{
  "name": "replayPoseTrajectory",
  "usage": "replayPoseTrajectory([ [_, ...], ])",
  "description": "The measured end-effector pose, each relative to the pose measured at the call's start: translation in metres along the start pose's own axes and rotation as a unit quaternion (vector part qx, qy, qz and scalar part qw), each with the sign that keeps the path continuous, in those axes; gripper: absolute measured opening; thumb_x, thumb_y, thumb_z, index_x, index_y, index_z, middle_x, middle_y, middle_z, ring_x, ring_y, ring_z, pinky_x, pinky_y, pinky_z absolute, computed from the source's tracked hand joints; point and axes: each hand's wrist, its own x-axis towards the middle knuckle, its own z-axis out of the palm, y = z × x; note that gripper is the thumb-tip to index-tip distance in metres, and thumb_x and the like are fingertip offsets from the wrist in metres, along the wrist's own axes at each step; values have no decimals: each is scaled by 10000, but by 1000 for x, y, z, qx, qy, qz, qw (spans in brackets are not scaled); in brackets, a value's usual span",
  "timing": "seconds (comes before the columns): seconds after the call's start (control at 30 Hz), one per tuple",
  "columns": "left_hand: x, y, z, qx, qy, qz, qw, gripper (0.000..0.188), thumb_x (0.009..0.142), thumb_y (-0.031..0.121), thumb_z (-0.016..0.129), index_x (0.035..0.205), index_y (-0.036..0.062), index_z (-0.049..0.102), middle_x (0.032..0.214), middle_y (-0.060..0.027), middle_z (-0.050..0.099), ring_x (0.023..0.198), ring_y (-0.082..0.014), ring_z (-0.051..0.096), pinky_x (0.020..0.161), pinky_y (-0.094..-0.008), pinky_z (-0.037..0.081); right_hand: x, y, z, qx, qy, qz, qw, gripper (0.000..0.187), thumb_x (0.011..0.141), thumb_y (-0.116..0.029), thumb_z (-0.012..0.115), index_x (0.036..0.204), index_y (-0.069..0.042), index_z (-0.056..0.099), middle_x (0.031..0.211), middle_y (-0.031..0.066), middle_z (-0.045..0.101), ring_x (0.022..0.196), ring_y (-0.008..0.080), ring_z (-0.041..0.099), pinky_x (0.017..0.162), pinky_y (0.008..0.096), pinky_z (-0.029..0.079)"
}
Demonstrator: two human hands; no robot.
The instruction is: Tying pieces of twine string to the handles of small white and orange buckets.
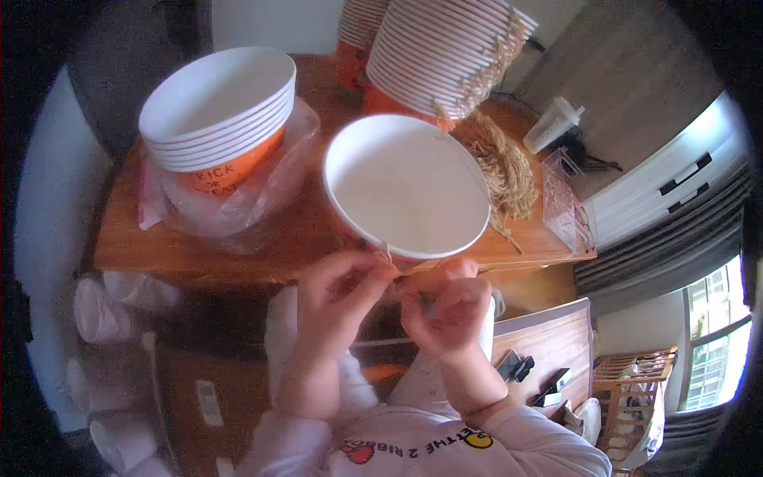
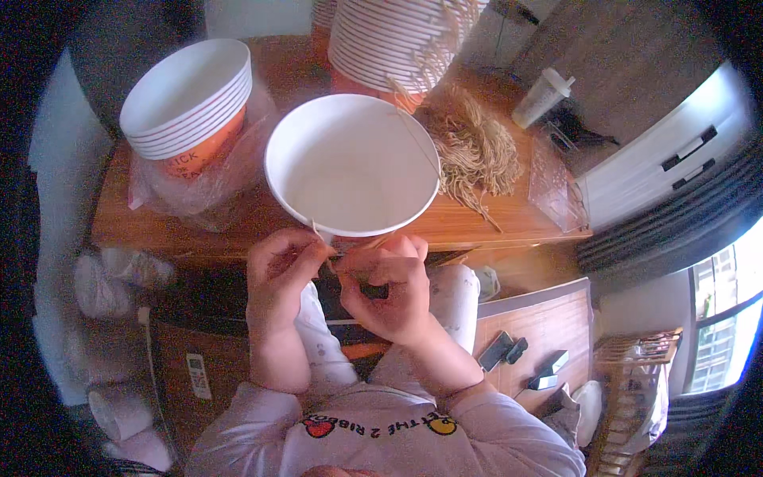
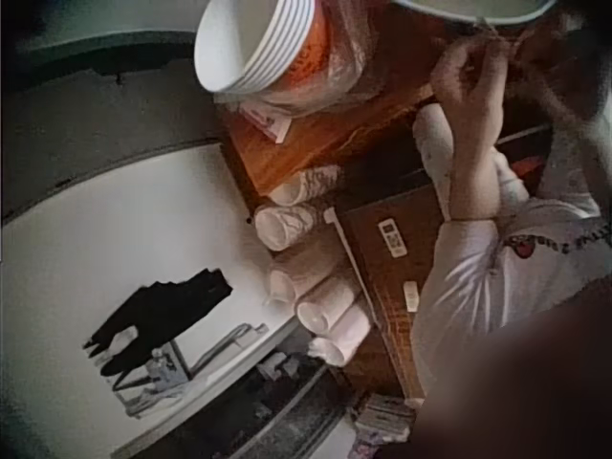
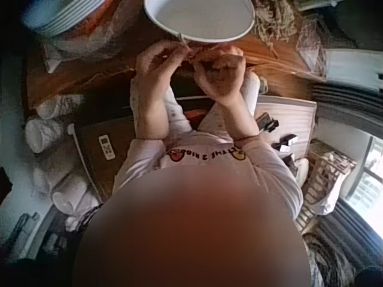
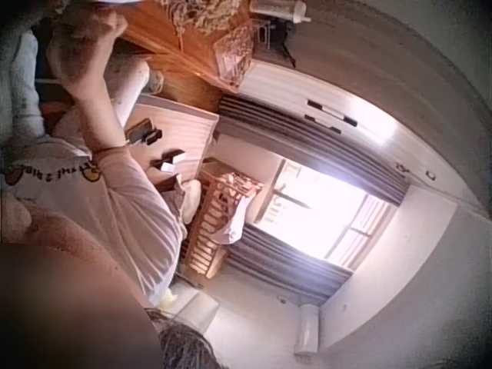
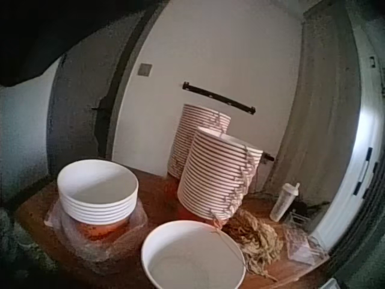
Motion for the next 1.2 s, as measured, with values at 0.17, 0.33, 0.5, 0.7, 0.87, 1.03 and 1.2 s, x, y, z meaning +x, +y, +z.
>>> replayPoseTrajectory([
  [0.17, 7, 5, 4, 48, 2, -2, 999, 124, 807, 119, 723, 858, 10, 694, 811, -51, 691, 655, -81, 587, 579, -213, 438, 0, 5, -6, -47, -3, 3, 999, 488, 705, 19, 737, 957, -119, 343, 860, -10, 702, 752, 184, 564, 808, 364, 327],
  [0.33, 1, 12, -9, 62, -46, -18, 997, 148, 764, 100, 765, 853, -2, 705, 782, -50, 691, 634, -84, 595, 586, -219, 450, 0, -2, -7, -56, 22, 28, 998, 468, 696, 7, 746, 928, -122, 361, 866, -11, 706, 721, 195, 547, 788, 364, 327],
  [0.5, -3, 10, -7, 183, -66, 2, 981, 154, 739, 82, 786, 831, -9, 702, 760, -47, 691, 672, -81, 613, 605, -215, 455, -2, -1, -7, -73, 26, 19, 997, 299, 620, -48, 776, 875, -139, 647, 767, -62, 640, 681, 166, 502, 750, 344, 322],
  [0.7, -3, 8, -6, 93, -62, -34, 993, 149, 778, 80, 752, 891, 7, 690, 839, -46, 684, 757, -88, 610, 698, -230, 479, 3, -7, -11, -72, -4, 58, 996, 242, 614, -87, 772, 838, -161, 715, 754, -63, 607, 693, 150, 490, 744, 331, 320],
  [0.87, -7, 4, -3, 78, -49, -65, 994, 160, 814, 94, 729, 943, 20, 670, 873, -24, 657, 820, -86, 595, 771, -241, 476, 2, 0, -16, -45, -13, 31, 998, 286, 621, -84, 785, 881, -153, 689, 812, -46, 616, 720, 162, 504, 750, 333, 317],
  [1.03, -3, 2, 1, 130, -44, 54, 989, 105, 885, 99, 656, 929, 8, 623, 854, -18, 647, 764, -76, 574, 672, -202, 446, 12, -3, -21, -97, -83, -18, 992, 402, 669, -92, 796, 999, -145, 572, 948, -9, 618, 851, 193, 558, 762, 374, 312],
  [1.2, -8, 0, 3, 178, 4, 31, 983, 119, 912, 139, 633, 948, 27, 617, 819, 18, 601, 703, -44, 506, 601, -182, 374, 12, -2, -29, -83, -100, -41, 991, 406, 693, -91, 787, 1020, -151, 554, 936, -1, 615, 877, 194, 567, 762, 379, 320],
])
